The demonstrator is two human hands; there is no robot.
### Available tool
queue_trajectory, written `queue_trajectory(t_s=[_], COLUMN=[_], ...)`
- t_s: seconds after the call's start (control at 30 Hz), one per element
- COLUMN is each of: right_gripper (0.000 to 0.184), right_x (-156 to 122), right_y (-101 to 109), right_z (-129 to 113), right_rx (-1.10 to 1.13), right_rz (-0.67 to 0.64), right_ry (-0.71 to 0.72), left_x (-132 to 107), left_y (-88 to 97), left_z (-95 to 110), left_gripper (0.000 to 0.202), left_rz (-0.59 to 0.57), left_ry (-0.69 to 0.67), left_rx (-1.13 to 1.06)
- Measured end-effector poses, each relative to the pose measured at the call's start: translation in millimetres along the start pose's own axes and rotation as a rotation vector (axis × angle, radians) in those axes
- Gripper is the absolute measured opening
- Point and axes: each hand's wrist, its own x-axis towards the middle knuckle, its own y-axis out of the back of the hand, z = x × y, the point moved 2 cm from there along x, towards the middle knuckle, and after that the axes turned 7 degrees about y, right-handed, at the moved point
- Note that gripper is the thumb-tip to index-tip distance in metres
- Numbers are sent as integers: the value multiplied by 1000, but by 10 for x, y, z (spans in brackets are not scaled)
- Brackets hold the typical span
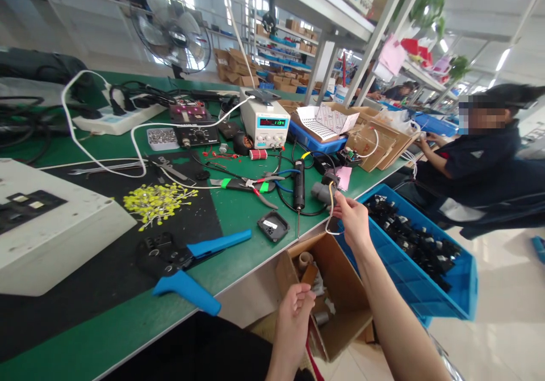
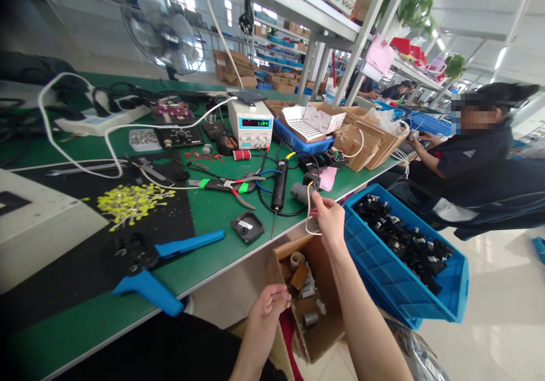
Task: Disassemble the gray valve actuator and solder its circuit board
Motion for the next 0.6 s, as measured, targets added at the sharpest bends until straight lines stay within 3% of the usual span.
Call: queue_trajectory(t_s=[0.1,0.27,0.43,0.6], right_gripper=[61,45,37,34], right_x=[-183,-743,-1303,-1692], right_y=[193,748,1168,1333], right_z=[-86,-224,-352,-508], right_rx=[118,176,117,48], right_rz=[-22,-51,-124,-266], right_ry=[34,79,63,230], left_x=[-3,-89,-342,-638], left_y=[10,44,-86,-320], left_z=[40,261,761,1254], left_gripper=[53,54,43,43], left_rz=[1,-6,-89,-182], left_ry=[-7,-21,-155,-366], left_rx=[7,45,165,332])
